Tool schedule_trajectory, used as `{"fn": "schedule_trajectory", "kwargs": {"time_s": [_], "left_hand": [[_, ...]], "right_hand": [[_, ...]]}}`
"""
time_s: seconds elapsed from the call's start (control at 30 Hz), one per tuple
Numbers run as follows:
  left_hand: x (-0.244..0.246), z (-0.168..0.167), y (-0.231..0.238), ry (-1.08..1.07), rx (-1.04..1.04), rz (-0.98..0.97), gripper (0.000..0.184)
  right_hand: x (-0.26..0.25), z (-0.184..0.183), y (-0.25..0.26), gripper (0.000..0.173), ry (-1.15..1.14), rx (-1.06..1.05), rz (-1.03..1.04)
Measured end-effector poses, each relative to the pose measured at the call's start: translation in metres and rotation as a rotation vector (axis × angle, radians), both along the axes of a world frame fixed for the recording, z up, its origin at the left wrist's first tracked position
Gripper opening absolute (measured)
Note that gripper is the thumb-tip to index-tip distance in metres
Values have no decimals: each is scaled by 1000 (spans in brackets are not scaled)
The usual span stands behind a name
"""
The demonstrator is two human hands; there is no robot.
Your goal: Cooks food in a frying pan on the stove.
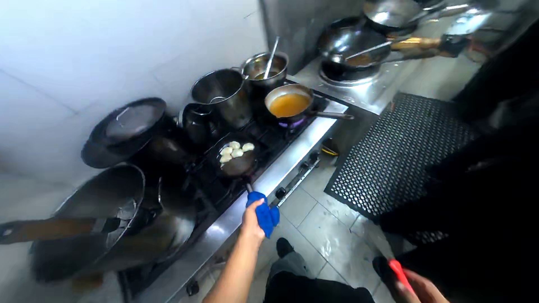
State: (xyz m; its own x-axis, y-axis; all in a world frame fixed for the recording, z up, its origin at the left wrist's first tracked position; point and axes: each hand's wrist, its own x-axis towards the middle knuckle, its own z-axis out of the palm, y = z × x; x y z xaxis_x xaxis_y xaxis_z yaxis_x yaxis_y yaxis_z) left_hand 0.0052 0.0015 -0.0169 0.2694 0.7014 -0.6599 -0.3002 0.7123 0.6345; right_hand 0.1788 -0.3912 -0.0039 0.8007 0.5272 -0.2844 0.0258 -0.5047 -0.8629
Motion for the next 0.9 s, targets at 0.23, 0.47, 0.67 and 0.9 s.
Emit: {"fn": "schedule_trajectory", "kwargs": {"time_s": [0.23,0.47,0.67,0.9], "left_hand": [[-6,16,-20,58,-144,21,37],[-31,7,-45,143,-68,-33,62],[-35,-12,-61,213,16,-80,63],[-21,-21,-72,230,54,-75,65]], "right_hand": [[-3,88,326,36,-489,-215,706],[-33,76,453,34,-446,-750,976],[-21,51,444,29,-381,-694,1015],[-22,50,463,24,-323,-732,984]]}}
